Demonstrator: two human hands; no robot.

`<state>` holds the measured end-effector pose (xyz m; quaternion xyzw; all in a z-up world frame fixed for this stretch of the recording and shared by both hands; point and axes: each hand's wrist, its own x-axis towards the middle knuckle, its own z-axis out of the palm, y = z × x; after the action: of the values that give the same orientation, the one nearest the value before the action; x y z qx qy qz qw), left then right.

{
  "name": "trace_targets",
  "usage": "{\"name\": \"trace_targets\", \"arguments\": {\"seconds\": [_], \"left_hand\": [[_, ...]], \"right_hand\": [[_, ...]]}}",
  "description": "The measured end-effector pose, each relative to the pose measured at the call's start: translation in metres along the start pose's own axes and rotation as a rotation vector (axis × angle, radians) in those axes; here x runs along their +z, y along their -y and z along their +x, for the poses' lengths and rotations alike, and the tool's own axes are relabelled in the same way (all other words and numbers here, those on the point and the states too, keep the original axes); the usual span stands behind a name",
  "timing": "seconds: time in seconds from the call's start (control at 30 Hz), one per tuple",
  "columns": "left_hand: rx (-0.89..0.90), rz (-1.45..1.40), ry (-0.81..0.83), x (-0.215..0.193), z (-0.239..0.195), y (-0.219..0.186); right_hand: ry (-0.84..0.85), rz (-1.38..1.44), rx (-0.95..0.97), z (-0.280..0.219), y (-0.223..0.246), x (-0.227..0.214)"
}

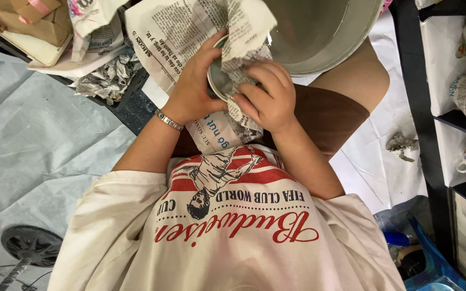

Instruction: The person sits on the floor and wraps small ceramic cups with newspaper. They tear newspaper sheets, dip them into a bucket of water, and carefully wrap each cup, smoothing the paper around the surface. Finished wrapped cups are placed on a nearby shelf.

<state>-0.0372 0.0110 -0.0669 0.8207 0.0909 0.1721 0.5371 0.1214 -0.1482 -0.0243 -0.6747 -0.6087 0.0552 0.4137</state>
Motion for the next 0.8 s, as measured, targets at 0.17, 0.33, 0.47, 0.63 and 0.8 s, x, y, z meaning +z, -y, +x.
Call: {"name": "trace_targets", "arguments": {"seconds": [0.17, 0.33, 0.47, 0.63, 0.8], "left_hand": [[-0.074, 0.073, 0.049, -0.004, -0.001, -0.002], [-0.068, 0.147, 0.119, -0.007, 0.003, -0.001], [-0.074, 0.239, 0.089, -0.011, -0.011, -0.005], [0.147, 0.541, -0.213, -0.017, -0.040, -0.028], [-0.191, 0.696, 0.477, 0.015, -0.060, -0.084]], "right_hand": [[0.224, -0.017, -0.168, -0.001, -0.009, -0.021], [0.436, -0.122, -0.204, 0.003, -0.013, -0.036], [0.464, -0.190, -0.196, -0.003, -0.017, -0.028], [0.315, -0.136, -0.230, -0.002, -0.020, -0.009], [0.286, -0.123, -0.208, 0.005, -0.018, -0.007]]}}
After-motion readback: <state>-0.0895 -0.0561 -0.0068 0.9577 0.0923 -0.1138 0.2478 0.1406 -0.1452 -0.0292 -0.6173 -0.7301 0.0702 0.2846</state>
